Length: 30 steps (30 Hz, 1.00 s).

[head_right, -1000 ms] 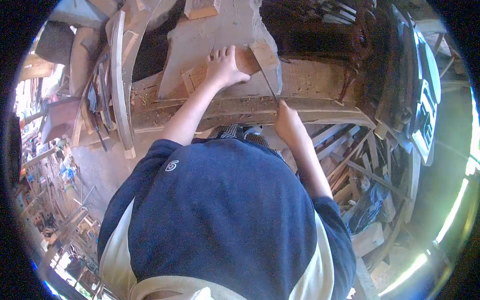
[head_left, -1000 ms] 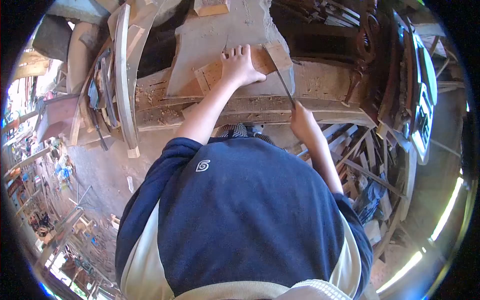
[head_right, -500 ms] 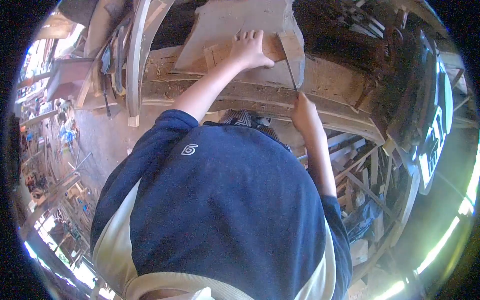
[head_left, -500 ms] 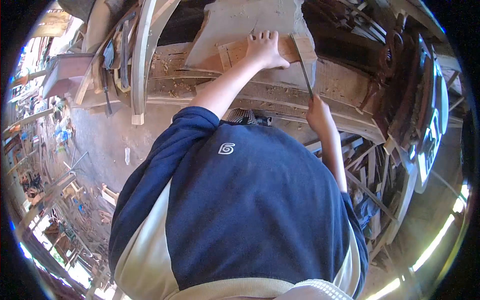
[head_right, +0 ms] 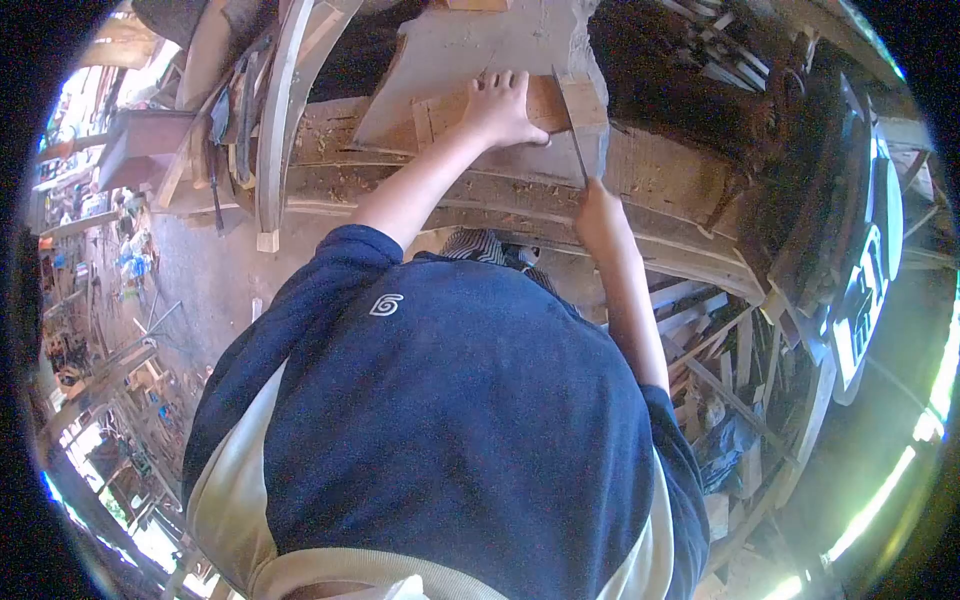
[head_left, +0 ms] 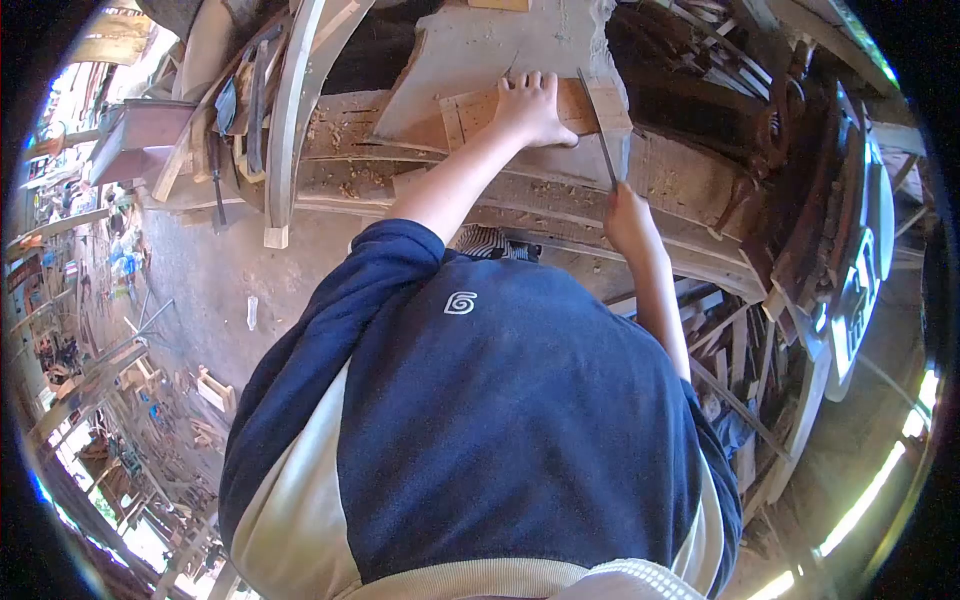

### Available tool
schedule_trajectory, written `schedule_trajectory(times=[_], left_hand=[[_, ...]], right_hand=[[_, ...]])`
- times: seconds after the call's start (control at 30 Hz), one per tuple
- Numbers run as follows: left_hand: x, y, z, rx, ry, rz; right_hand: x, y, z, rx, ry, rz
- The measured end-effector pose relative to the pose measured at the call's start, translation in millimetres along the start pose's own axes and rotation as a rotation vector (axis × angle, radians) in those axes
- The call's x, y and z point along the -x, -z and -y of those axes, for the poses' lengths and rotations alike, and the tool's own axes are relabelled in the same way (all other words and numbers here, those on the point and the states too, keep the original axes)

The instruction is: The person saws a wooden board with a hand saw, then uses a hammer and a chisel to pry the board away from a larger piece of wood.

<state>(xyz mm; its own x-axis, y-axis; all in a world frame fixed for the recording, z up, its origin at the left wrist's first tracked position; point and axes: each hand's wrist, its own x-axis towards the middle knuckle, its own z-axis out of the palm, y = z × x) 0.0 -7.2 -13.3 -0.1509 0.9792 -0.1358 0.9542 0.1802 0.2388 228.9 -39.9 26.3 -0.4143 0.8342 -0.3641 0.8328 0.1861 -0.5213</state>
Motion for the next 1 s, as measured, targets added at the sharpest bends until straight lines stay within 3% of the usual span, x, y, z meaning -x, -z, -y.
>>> schedule_trajectory(times=[0.1,0.17,0.43,0.57,0.67,0.9,1.0], left_hand=[[2,1,-2,0.013,0.007,-0.006],[1,1,0,0.018,0.023,-0.014],[1,3,1,0.073,0.003,-0.003],[3,8,-2,0.099,0.039,0.010],[3,14,-2,0.087,0.047,0.045],[9,18,-2,0.116,0.022,0.019],[10,16,-2,0.133,0.029,0.016]], right_hand=[[44,5,-14,0.011,-0.126,0.064],[54,2,-13,-0.029,-0.103,0.022],[-59,-15,8,0.030,-0.005,-0.066],[-5,-5,-15,-0.059,0.062,0.004],[33,8,-11,-0.035,-0.056,0.036],[-34,-2,15,-0.023,-0.011,-0.019],[-22,-5,6,-0.008,-0.031,0.017]])
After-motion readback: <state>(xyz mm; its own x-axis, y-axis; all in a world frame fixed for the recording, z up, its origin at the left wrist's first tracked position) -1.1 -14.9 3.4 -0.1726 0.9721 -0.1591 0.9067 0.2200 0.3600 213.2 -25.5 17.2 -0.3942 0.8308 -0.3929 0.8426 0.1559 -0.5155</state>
